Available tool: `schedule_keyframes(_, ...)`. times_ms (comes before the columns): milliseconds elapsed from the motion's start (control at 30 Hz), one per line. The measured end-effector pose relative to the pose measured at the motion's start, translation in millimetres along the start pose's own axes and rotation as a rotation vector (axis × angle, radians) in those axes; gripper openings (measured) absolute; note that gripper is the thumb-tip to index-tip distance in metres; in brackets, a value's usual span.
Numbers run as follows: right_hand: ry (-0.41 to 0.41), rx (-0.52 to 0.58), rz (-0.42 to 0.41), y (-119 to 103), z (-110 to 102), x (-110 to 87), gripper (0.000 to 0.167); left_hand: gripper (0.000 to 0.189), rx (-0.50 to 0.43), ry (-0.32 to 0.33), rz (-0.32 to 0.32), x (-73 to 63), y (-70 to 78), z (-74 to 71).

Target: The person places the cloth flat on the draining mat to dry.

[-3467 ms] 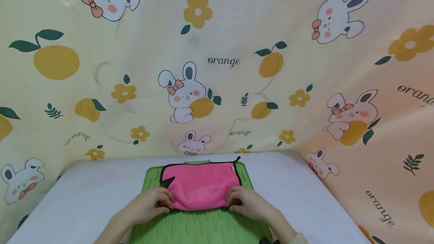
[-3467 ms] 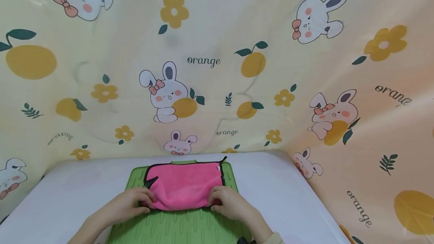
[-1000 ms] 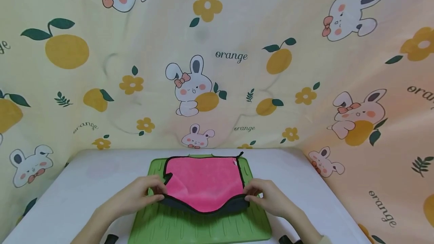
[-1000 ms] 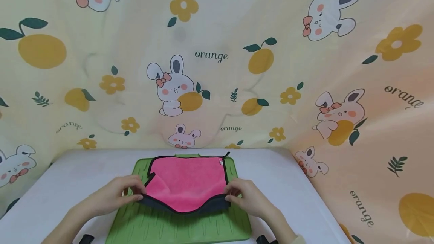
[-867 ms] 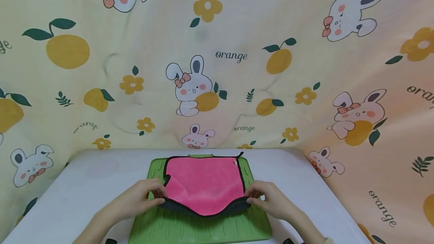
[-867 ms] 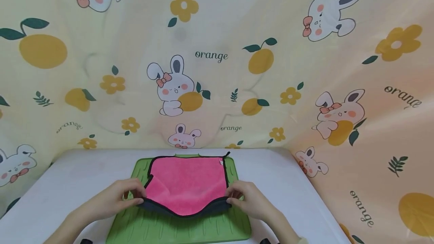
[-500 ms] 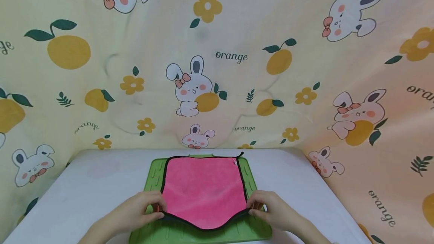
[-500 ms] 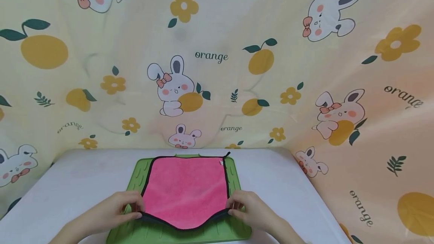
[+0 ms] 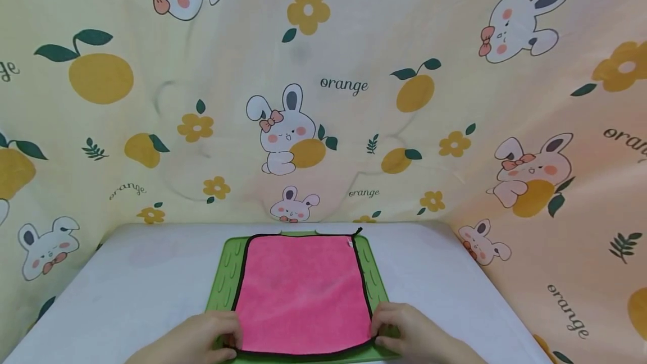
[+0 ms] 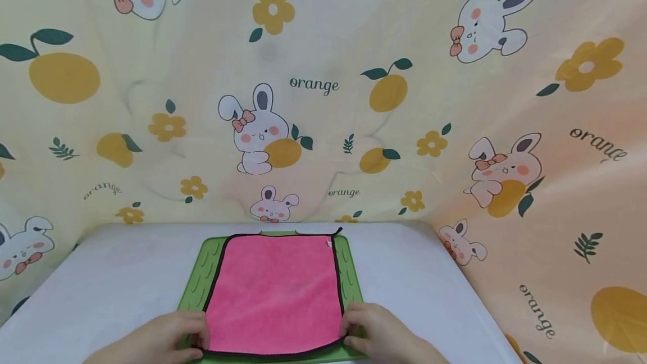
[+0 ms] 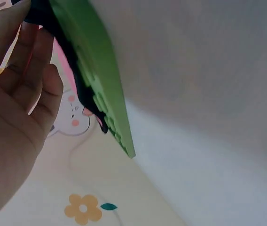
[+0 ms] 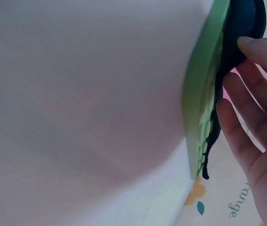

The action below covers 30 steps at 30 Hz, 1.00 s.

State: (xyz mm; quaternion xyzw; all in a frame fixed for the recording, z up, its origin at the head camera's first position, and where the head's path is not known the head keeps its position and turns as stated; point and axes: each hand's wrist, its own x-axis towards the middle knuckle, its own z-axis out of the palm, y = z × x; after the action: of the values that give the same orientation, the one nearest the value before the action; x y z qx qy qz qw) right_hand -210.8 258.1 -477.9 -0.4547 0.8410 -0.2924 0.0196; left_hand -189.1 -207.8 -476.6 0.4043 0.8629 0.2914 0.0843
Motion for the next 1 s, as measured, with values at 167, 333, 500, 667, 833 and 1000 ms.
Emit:
schedule_keyframes(167,-0.031,-0.030,-0.016,1,4,-0.5,0.019,0.017,0.049,-0.025,0.047,0.6,-2.9,5.8)
schedule_keyframes(333,-0.061,-0.043,-0.004,0,5,-1.3,0.012,0.014,0.029,-0.033,0.086,0.9,-5.2,9.6)
schedule_keyframes(500,-0.089,-0.041,0.021,-1,5,-2.8,0.006,0.016,0.055,-0.010,0.154,1.0,-7.5,11.6)
schedule_keyframes(667,-0.076,-0.044,-0.003,-1,5,-1.7,0.005,0.015,0.049,-0.004,0.174,0.1,-9.3,10.9)
schedule_keyframes(833,-0.064,-0.043,-0.018,1,6,-2.3,0.004,0.016,0.014,0.006,0.206,-2.3,-12.5,12.4)
schedule_keyframes(1000,-0.047,-0.064,-0.031,3,7,-3.7,0.004,0.015,0.009,0.040,0.259,-3.0,-17.5,15.7)
